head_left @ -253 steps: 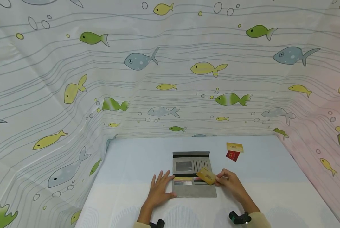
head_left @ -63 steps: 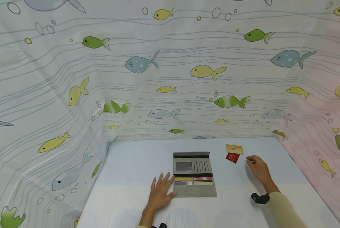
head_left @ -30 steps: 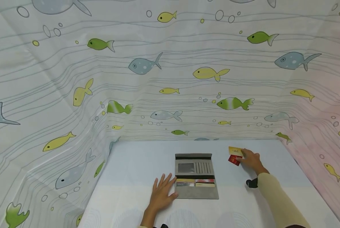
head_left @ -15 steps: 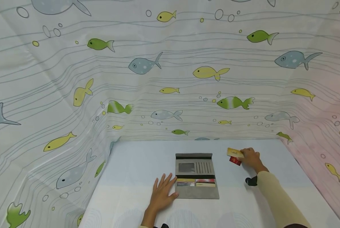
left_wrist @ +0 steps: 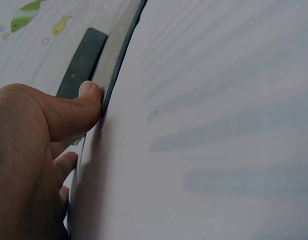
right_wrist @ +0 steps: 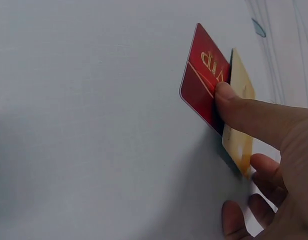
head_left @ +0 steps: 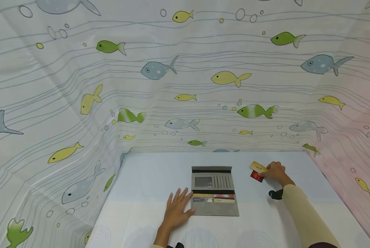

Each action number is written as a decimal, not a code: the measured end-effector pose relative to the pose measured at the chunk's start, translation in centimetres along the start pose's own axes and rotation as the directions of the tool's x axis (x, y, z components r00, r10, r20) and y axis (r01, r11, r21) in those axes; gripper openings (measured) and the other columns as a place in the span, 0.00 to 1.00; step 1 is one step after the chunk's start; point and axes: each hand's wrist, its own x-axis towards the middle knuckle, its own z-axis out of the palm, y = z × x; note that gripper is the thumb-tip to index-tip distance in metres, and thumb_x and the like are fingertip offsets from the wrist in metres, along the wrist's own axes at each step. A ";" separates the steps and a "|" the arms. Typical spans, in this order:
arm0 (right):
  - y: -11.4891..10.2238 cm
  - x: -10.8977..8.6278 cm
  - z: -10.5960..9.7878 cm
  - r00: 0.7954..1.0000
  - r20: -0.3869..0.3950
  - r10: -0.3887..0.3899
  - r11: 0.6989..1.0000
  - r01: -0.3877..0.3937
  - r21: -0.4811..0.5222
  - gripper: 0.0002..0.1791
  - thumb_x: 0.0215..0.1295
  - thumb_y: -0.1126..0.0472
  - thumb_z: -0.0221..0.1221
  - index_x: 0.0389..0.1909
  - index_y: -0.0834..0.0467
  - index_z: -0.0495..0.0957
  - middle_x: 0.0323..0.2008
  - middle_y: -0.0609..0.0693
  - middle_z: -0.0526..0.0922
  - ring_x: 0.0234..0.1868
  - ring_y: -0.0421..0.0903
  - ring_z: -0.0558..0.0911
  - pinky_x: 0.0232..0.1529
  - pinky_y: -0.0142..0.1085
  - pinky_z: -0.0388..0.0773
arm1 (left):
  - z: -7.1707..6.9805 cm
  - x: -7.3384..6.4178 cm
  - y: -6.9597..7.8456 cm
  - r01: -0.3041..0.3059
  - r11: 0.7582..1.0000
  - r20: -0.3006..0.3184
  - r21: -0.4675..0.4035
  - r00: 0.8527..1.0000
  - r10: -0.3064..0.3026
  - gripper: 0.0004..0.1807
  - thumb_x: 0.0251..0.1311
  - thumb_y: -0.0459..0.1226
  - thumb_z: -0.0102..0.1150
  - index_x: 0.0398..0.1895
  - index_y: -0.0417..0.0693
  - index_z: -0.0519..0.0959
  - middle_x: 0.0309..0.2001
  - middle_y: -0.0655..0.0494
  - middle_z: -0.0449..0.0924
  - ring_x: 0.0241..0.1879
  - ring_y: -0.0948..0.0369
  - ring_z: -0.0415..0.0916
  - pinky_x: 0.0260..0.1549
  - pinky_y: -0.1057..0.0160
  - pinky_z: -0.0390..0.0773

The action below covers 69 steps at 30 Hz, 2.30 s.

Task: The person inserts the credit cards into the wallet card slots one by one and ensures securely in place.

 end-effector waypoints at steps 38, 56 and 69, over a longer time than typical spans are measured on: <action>-2.8 -5.3 2.0 0.988 -0.143 -0.062 0.731 0.143 0.667 0.26 0.70 0.52 0.62 0.57 0.68 0.73 0.45 0.53 0.86 0.36 0.36 0.85 0.38 0.34 0.87 | 0.1 0.1 0.0 0.001 1.000 0.002 -0.004 1.000 -0.001 0.36 0.63 0.60 0.54 0.71 0.58 0.70 0.75 0.51 0.63 0.77 0.41 0.52 0.73 0.33 0.43; -5.3 -6.3 5.1 0.990 -0.094 -0.106 0.794 0.141 0.591 0.18 0.67 0.57 0.63 0.49 0.66 0.77 0.39 0.58 0.85 0.38 0.48 0.83 0.32 0.35 0.85 | -0.1 0.1 0.1 0.009 1.000 0.008 0.005 1.000 -0.009 0.36 0.62 0.58 0.56 0.72 0.58 0.69 0.76 0.51 0.63 0.77 0.42 0.52 0.74 0.34 0.43; -6.4 -5.9 5.9 0.985 -0.130 -0.116 0.841 0.167 0.514 0.12 0.68 0.59 0.62 0.44 0.64 0.76 0.33 0.57 0.81 0.34 0.48 0.82 0.28 0.34 0.84 | -0.1 0.0 0.1 0.012 1.000 0.009 0.001 1.000 -0.012 0.36 0.61 0.57 0.58 0.72 0.58 0.69 0.75 0.51 0.63 0.77 0.41 0.52 0.74 0.34 0.43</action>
